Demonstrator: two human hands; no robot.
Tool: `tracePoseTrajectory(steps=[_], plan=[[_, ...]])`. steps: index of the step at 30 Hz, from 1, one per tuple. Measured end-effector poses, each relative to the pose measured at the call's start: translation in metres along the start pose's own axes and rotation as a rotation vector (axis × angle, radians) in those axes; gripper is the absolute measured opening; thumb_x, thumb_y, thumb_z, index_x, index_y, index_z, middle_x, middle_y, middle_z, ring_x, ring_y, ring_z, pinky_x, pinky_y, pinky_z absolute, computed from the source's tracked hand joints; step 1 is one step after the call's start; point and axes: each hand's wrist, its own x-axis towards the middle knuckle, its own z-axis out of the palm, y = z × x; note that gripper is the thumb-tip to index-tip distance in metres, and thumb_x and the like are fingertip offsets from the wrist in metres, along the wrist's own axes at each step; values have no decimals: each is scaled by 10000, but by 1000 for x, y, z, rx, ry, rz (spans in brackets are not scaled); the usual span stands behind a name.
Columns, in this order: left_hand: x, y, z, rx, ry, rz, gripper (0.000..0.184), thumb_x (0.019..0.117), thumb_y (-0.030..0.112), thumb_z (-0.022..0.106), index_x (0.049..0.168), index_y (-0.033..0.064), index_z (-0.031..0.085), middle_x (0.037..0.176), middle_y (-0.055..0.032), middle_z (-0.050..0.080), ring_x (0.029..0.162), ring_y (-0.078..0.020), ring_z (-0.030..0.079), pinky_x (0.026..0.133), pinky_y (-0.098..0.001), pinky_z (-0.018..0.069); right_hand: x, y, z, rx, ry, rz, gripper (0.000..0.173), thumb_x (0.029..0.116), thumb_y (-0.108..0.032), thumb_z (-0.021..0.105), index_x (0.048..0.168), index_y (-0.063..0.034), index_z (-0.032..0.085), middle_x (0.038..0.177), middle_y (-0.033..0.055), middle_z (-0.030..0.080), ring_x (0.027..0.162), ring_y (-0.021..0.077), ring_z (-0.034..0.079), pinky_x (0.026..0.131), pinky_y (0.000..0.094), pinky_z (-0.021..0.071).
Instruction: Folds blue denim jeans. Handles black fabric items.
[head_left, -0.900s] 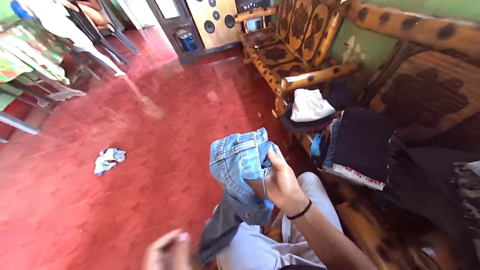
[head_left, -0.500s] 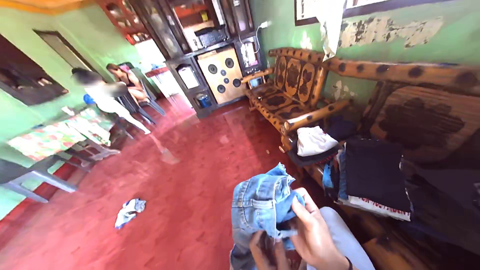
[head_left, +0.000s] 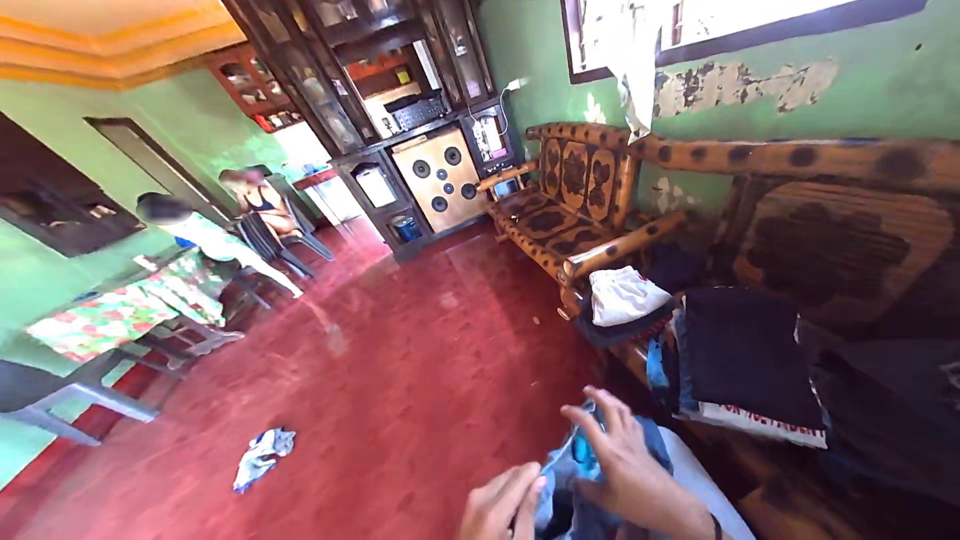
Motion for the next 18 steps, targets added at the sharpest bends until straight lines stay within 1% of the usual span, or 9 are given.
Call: tracePoseTrajectory(steps=[2, 4, 5, 6, 8, 10, 13, 16, 18], plan=[[12, 2, -8, 19, -169, 111, 215, 1026, 135, 549, 924, 18, 697, 749, -82, 680, 662, -105, 656, 629, -219, 550, 2, 10, 16, 137, -169, -77, 599, 815, -276, 813, 1374, -165, 628, 1439, 216, 543, 1346, 475, 474, 997, 721, 412], [20, 2, -16, 98, -295, 186, 234, 1033, 158, 531, 896, 44, 683, 686, -63, 617, 579, -150, 611, 527, -283, 518, 3, 25, 36, 301, -196, -96, 330, 863, -224, 744, 1128, -33, 703, 1095, 192, 697, 1068, 386, 655, 878, 620, 509], [23, 2, -21, 134, -333, 207, 244, 1036, 174, 531, 886, 53, 681, 673, -57, 607, 564, -157, 604, 511, -294, 508, 3, 33, 42, 330, -185, -86, 278, 857, -208, 737, 1037, 0, 698, 969, 184, 701, 953, 352, 681, 825, 573, 524], [25, 1, -25, 163, -360, 217, 254, 1037, 196, 540, 878, 60, 683, 672, -53, 611, 564, -159, 606, 508, -300, 504, 3, 40, 42, 291, -210, -39, 279, 851, -221, 737, 1017, 0, 696, 940, 176, 703, 933, 344, 689, 821, 580, 527], [27, 0, -39, 228, -417, 208, 264, 1013, 276, 600, 888, 66, 701, 706, -55, 662, 592, -169, 653, 521, -329, 535, 5, 52, 36, 125, -292, 81, 279, 857, -236, 741, 1022, -16, 694, 979, 177, 702, 996, 371, 672, 887, 645, 468], [28, -4, -54, 310, -482, 173, 280, 922, 351, 701, 907, 71, 699, 730, -58, 674, 609, -194, 677, 522, -369, 557, 9, 66, 32, -12, -298, 180, 278, 880, -225, 732, 1071, -29, 687, 1053, 180, 700, 1075, 383, 648, 950, 662, 421], [28, -12, -72, 432, -529, 94, 243, 846, 252, 781, 935, 44, 692, 761, -101, 679, 646, -263, 700, 550, -439, 577, 16, 97, 35, -131, -198, 306, 364, 853, -172, 740, 1177, -30, 656, 1179, 222, 667, 1165, 423, 615, 959, 660, 443], [29, -17, -83, 526, -497, 0, 167, 839, 135, 773, 934, 28, 686, 792, -125, 677, 666, -295, 699, 572, -468, 576, 25, 120, 29, -93, -58, 387, 383, 835, -116, 751, 1171, 20, 627, 1160, 260, 635, 1101, 443, 630, 889, 616, 516], [27, -25, -86, 576, -450, -88, 113, 826, 34, 754, 910, 1, 686, 814, -149, 661, 699, -321, 693, 603, -483, 577, 34, 118, 16, 17, 55, 364, 262, 848, -47, 688, 1076, 46, 599, 982, 227, 659, 930, 388, 671, 798, 566, 539]])
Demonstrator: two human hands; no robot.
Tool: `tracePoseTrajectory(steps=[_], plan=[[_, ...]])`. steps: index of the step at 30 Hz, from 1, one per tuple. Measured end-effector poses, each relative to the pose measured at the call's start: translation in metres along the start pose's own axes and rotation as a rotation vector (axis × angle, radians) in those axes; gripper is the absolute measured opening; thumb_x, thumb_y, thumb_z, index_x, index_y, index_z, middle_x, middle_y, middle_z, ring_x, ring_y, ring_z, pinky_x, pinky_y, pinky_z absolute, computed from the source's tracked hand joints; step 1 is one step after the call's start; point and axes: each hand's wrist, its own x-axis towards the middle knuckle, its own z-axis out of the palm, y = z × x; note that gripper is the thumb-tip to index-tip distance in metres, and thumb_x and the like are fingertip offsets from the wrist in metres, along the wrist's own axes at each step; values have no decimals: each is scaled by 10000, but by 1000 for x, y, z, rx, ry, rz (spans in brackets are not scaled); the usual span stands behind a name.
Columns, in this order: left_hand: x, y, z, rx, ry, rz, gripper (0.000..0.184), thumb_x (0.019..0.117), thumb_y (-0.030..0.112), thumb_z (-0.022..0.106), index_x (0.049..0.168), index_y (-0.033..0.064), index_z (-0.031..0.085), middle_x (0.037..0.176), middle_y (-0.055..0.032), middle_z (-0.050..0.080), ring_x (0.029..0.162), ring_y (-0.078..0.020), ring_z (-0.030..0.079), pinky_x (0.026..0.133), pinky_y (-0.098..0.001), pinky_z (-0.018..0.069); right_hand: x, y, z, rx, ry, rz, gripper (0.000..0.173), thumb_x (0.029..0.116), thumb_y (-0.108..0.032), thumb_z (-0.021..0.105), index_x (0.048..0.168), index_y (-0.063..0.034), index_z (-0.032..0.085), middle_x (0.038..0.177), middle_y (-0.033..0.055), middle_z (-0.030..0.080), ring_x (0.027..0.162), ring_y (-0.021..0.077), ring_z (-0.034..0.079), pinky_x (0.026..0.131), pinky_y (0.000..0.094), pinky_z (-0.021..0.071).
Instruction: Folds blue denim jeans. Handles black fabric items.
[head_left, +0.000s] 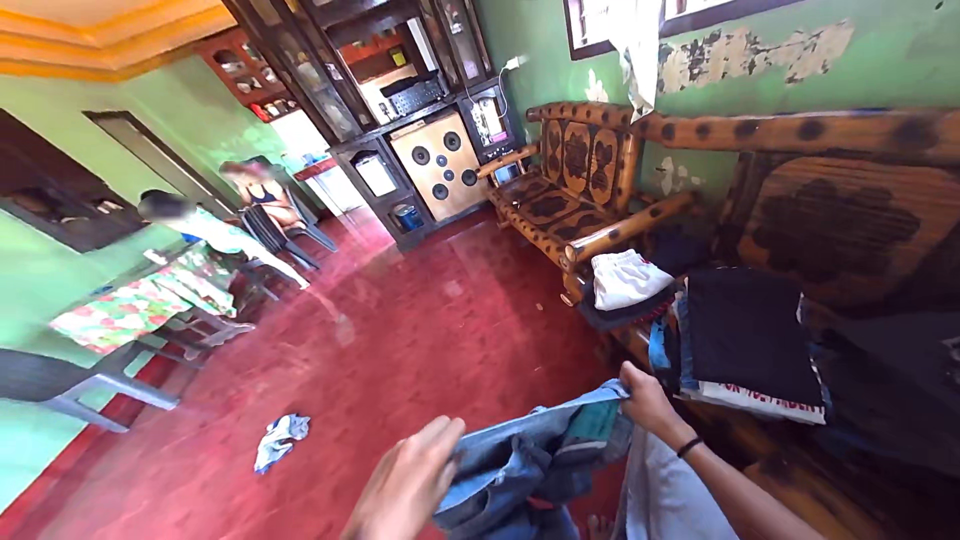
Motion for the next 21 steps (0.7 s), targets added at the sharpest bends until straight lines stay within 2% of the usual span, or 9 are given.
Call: tracePoseTrajectory(steps=[3, 5, 7, 9, 12, 14, 16, 18, 21], plan=[[-4, -27, 8, -40, -12, -260, 205, 742, -129, 697, 922, -32, 697, 908, -198, 654, 826, -376, 679, 709, -545, 563, 8, -23, -32, 234, 232, -96, 110, 861, -8, 588, 957, 43, 569, 785, 133, 601, 734, 237, 614, 667, 438, 501], [-7, -53, 15, -136, -85, -458, 225, 802, -100, 674, 1014, -32, 708, 996, -214, 663, 926, -386, 660, 813, -572, 533, 15, -43, -61, 391, 361, -185, 59, 871, -13, 575, 905, 19, 539, 787, 73, 557, 727, 143, 565, 674, 355, 487], [-6, -76, 25, -266, -167, -588, 234, 886, -29, 665, 1119, -24, 691, 1028, -223, 681, 941, -366, 665, 856, -561, 524, 16, -70, -90, 481, 442, -277, 88, 859, -9, 606, 915, -9, 538, 786, 54, 591, 717, 117, 600, 662, 342, 521], [-1, -86, 34, -409, -199, -688, 200, 942, 6, 630, 1132, -38, 671, 1027, -215, 676, 845, -305, 676, 771, -500, 561, 12, -98, -112, 511, 463, -363, 151, 860, 7, 631, 980, -41, 553, 837, 35, 621, 729, 93, 622, 651, 306, 545], [17, -79, 34, -742, -105, -846, 180, 1023, 49, 580, 1178, -32, 620, 985, -155, 666, 707, -197, 689, 638, -376, 611, 6, -131, -136, 641, 426, -398, 163, 914, -8, 575, 1037, -112, 555, 829, 0, 614, 608, 52, 576, 498, 221, 490], [32, -71, 36, -896, -24, -911, 213, 1051, 72, 535, 1241, -13, 585, 960, -144, 696, 679, -192, 707, 611, -362, 614, 5, -151, -151, 883, 347, -286, 163, 984, -21, 532, 1083, -146, 561, 842, -16, 648, 612, 49, 603, 530, 221, 523], [45, -65, 48, -1037, 26, -932, 271, 1076, 83, 472, 1323, -11, 532, 992, -177, 712, 721, -235, 729, 638, -399, 621, 8, -166, -162, 1108, 328, -157, 145, 1006, -38, 504, 1059, -151, 577, 804, -20, 669, 622, 56, 638, 557, 232, 557], [56, -59, 64, -1208, 65, -944, 294, 1085, 70, 411, 1351, -17, 499, 1022, -188, 705, 733, -250, 728, 641, -410, 620, 6, -170, -170, 1161, 319, -132, 144, 1023, -78, 490, 1058, -174, 592, 776, -29, 643, 597, 45, 619, 538, 224, 547], [67, -54, 86, -1467, 178, -941, 262, 1084, 61, 350, 1261, 41, 542, 871, -53, 672, 589, -96, 611, 530, -244, 530, -4, -168, -177, 1008, 296, -220, 176, 1042, -111, 472, 1095, -198, 616, 767, -24, 645, 540, 35, 580, 466, 203, 490]])
